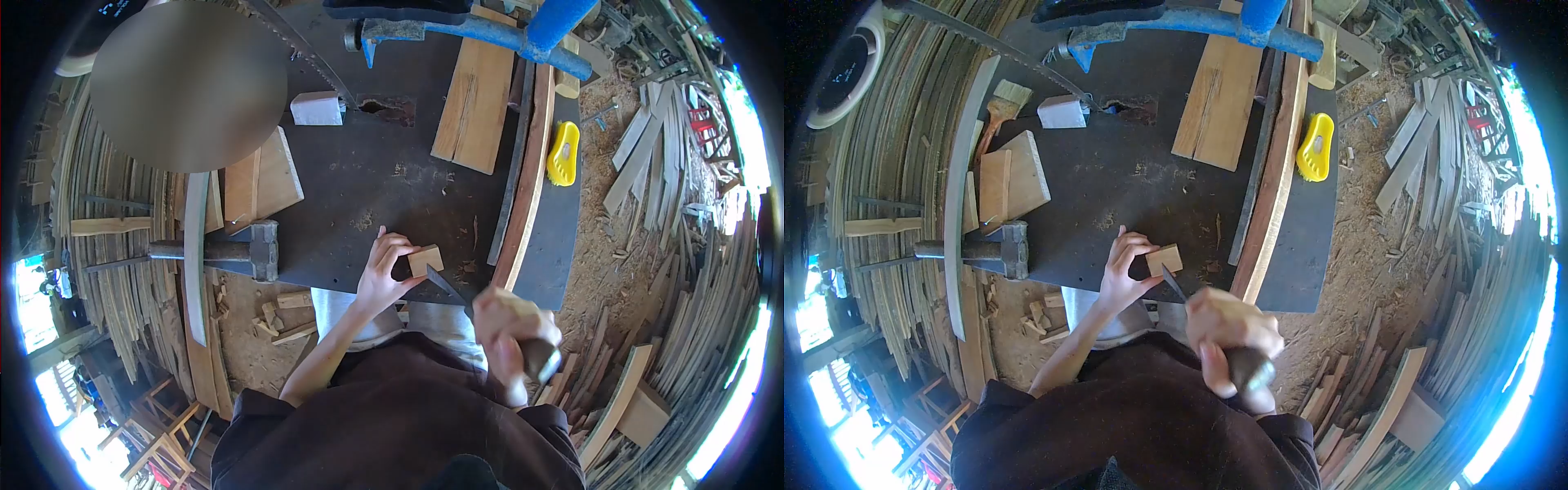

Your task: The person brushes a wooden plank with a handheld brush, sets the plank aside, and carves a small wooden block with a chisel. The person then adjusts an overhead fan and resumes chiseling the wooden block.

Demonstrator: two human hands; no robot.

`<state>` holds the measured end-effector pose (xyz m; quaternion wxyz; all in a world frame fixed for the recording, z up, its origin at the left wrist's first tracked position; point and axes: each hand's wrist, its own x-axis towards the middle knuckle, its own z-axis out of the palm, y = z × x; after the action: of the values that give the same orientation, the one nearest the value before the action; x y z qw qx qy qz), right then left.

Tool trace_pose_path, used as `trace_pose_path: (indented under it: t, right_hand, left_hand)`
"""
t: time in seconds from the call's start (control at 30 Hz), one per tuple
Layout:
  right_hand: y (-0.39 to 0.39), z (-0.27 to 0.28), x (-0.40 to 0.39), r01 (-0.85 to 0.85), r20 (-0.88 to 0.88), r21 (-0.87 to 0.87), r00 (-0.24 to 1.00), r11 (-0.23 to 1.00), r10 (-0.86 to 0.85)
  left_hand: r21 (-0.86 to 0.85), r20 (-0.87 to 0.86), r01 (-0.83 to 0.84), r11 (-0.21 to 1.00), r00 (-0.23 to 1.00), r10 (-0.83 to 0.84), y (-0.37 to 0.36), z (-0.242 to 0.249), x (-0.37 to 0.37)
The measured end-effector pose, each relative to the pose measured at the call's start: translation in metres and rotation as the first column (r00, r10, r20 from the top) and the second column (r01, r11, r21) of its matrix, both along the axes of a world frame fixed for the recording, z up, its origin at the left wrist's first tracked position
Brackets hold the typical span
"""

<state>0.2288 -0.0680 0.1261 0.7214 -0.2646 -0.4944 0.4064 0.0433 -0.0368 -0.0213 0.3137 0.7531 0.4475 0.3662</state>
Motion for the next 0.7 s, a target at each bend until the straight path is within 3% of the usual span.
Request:
trace_pose_path:
  t: [0.1, 0.17, 0.23, 0.7]
  right_hand:
    - [0.009, -0.019, -0.004, -0.012, -0.031, -0.089, 0.999, 0.996, 0.009]
    - [0.012, -0.027, -0.002, 0.002, -0.221, -0.174, 0.974, 0.985, -0.041]
    - [0.018, -0.028, 0.01, 0.084, -0.175, -0.201, 0.977, 0.976, -0.121]
    - [0.024, -0.046, 0.041, 0.026, -0.266, -0.234, 0.96, 0.972, -0.09]
  left_hand:
    - [0.001, 0.015, 0.029, 1.0, 0.999, -0.029, 0.002, 0.0, -0.003]
    - [0.005, -0.008, 0.029, 1.0, 1.0, -0.029, 0.0, 0.0, -0.003]
    - [0.016, 0.018, 0.005, 1.0, 1.0, -0.005, 0.0, 0.001, 0.001]
    - [0.008, 0.022, -0.003, 1.0, 1.0, 0.003, 0.002, 0.002, 0.001]
